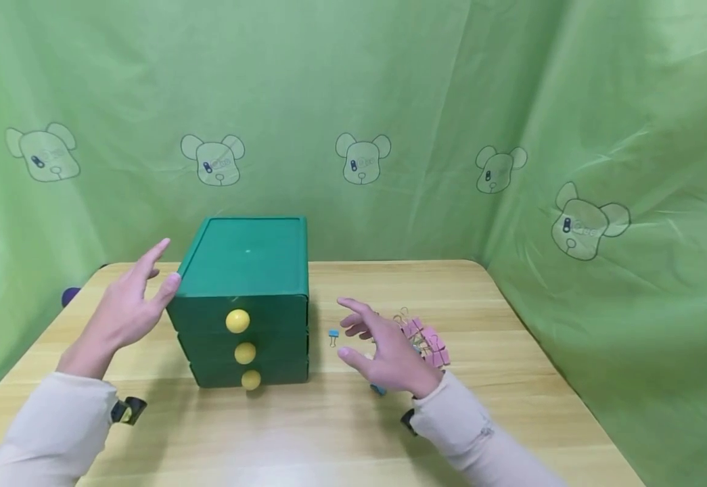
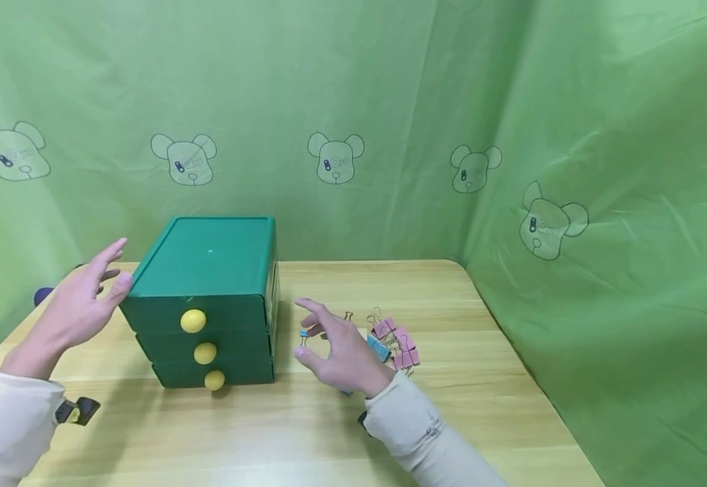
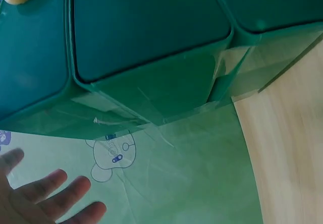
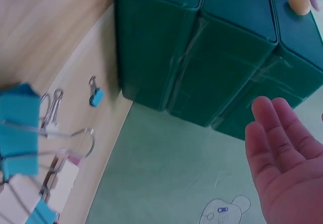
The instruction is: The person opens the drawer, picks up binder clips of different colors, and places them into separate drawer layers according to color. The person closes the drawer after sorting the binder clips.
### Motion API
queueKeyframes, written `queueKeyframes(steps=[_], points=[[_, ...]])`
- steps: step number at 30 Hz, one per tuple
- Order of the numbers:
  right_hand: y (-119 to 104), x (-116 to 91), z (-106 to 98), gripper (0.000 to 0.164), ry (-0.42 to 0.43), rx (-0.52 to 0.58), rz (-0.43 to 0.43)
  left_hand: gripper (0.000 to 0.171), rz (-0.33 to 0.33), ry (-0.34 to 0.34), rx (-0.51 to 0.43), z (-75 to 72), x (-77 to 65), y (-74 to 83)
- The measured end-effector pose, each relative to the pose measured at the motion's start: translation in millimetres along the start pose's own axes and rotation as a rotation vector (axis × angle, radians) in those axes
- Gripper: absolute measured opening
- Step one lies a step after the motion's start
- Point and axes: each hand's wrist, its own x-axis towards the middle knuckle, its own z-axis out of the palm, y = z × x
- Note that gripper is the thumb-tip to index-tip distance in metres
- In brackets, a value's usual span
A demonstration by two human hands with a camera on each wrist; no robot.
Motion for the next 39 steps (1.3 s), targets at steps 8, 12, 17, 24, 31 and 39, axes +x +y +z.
queueKeyframes(steps=[8,12,17,24,31,39], points=[[-11,11,12,0.067,-0.077,0.127,0.014,0.056,0.03,-0.062,-0.123,-2.0,13.9,-5.0],[-14,18,20,0.067,-0.093,0.147,-0.029,0.057,0.006,-0.123,-0.195,-1.3,24.8,-8.2],[-21,28,29,0.067,-0.124,0.177,-0.08,0.058,-0.03,-0.198,-0.287,-1.2,34.3,-11.3],[-31,40,40,0.067,-0.193,0.285,-0.088,0.057,-0.033,-0.274,-0.306,1.2,41.1,-18.0],[-35,50,51,0.068,-0.221,0.362,-0.101,0.055,-0.012,-0.301,-0.318,4.5,44.9,-21.8],[-45,60,59,0.068,-0.259,0.415,-0.118,0.053,-0.022,-0.328,-0.352,8.9,45.4,-23.8]])
